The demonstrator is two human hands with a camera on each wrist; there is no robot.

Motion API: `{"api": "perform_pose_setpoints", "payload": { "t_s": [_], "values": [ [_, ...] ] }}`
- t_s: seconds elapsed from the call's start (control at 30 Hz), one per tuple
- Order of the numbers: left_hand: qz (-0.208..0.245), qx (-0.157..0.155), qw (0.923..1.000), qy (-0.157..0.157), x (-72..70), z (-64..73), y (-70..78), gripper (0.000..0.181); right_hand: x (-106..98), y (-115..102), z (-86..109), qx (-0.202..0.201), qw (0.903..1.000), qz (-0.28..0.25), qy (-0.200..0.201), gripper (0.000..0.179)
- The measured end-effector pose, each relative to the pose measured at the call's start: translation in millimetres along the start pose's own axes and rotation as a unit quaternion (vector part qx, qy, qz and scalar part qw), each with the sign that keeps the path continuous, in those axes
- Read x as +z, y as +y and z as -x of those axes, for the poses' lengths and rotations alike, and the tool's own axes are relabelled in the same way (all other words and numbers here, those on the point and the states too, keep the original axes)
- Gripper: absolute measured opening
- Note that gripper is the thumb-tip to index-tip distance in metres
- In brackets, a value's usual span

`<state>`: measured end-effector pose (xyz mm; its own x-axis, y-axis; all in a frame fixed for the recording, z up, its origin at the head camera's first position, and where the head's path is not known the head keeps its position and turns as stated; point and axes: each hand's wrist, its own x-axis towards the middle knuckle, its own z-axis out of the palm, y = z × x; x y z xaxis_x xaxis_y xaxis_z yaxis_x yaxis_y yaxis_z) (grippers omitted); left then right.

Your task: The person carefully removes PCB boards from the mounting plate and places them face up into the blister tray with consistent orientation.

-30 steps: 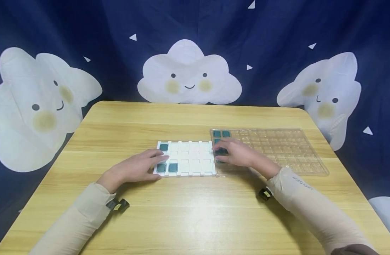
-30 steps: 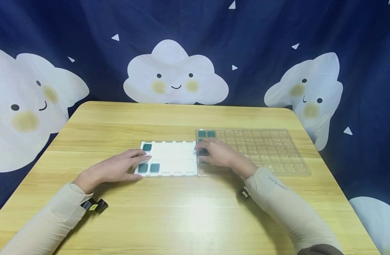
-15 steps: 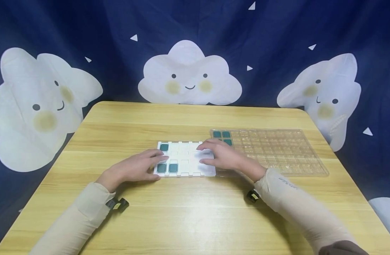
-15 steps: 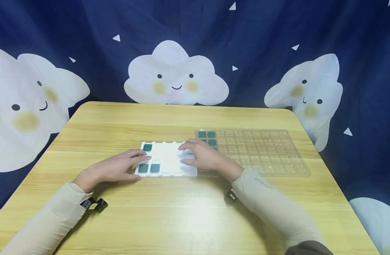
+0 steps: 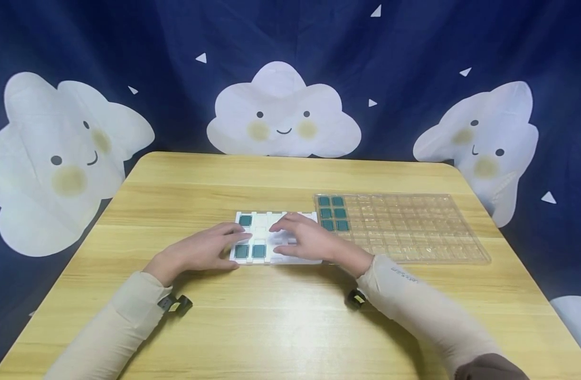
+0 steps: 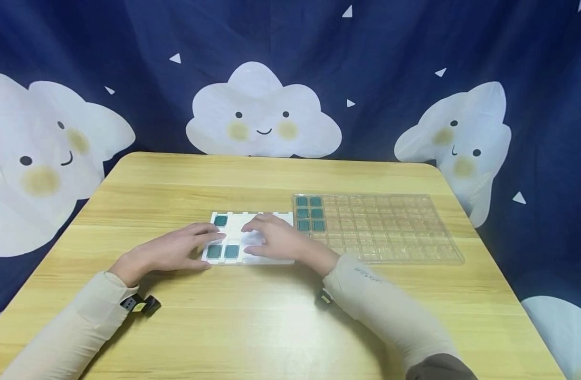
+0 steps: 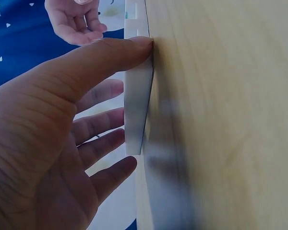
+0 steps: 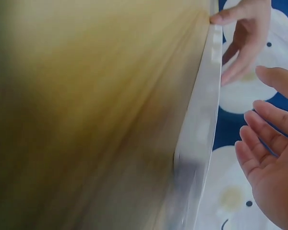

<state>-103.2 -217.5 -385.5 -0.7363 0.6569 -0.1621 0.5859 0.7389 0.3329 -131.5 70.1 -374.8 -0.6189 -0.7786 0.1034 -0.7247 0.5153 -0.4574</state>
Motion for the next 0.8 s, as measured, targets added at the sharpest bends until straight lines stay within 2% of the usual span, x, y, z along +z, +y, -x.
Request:
{"api": "perform_pose_setpoints", "payload": {
  "t_s": [0.33,0.6,0.8],
  "values": [
    [-0.003,0.007,0.9999,0.009,0.6,-0.3,-0.8,0.073,15.7,-13.7,-15.4,-0.006,0.9998,0.006,-0.018,0.047],
    [0.002,0.007,0.9999,0.014,0.8,-0.7,-2.4,0.073,24.8,-22.1,-24.7,0.004,0.9987,0.032,-0.04,0.05],
    [0.008,0.021,0.9995,0.022,1.3,-0.5,-3.5,0.073,28.8,-27.2,-29.3,0.001,0.9973,0.055,-0.049,0.051]
  ]
}}
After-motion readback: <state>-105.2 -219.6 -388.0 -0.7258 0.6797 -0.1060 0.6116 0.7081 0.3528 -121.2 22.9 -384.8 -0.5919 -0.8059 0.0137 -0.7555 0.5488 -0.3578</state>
